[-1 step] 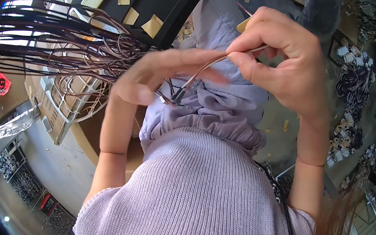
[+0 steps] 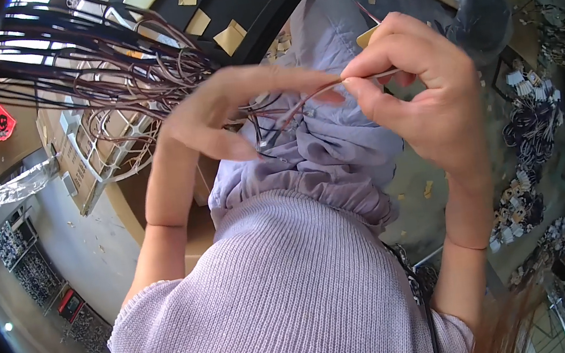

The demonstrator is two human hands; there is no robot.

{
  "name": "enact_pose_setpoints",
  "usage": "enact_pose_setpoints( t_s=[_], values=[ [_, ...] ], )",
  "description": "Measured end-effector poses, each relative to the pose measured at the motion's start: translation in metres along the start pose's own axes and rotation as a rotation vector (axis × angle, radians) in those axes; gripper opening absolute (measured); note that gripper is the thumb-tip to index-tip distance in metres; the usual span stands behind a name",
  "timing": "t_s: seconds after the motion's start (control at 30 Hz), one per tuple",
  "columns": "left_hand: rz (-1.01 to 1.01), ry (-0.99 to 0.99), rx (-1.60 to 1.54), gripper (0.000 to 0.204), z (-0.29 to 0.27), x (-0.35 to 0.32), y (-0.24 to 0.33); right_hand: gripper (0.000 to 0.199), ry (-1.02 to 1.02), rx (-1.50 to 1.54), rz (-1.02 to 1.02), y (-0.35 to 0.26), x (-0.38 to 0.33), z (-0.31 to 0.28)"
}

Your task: Assembling electrical wiring harnesses by inserting individual wires into plastic connectors and applying adhesive pads to components.

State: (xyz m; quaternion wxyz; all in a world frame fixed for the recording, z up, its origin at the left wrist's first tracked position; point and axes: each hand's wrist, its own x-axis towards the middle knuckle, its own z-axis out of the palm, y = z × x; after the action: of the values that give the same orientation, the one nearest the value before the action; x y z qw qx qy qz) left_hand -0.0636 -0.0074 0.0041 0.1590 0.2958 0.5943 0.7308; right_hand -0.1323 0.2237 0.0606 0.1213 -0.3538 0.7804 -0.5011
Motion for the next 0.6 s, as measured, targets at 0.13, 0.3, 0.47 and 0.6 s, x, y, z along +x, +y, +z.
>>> enact_pose_setpoints(
  t_s=[0.13,0.3,0.47,0.6],
  values=[
    [-0.177,0.317,0.429,0.034,0.014,0.016,0.015,0.011,0.104,-0.091,0.013,0.012,-0.003,0.018],
    [-0.273,0.573,0.416,0.015,0.022,0.022,-0.011,0.011,0.237,0.021,0.086,0.036,-0.008,0.049],
    [-0.162,0.763,0.525,0.012,0.007,0.013,-0.031,0.011,0.171,-0.022,0.002,0.039,0.03,0.064],
    [-0.195,0.697,0.857,0.012,-0.01,0.003,-0.043,0.016,0.136,0.24,-0.175,0.057,0.125,0.108]
  ],
)
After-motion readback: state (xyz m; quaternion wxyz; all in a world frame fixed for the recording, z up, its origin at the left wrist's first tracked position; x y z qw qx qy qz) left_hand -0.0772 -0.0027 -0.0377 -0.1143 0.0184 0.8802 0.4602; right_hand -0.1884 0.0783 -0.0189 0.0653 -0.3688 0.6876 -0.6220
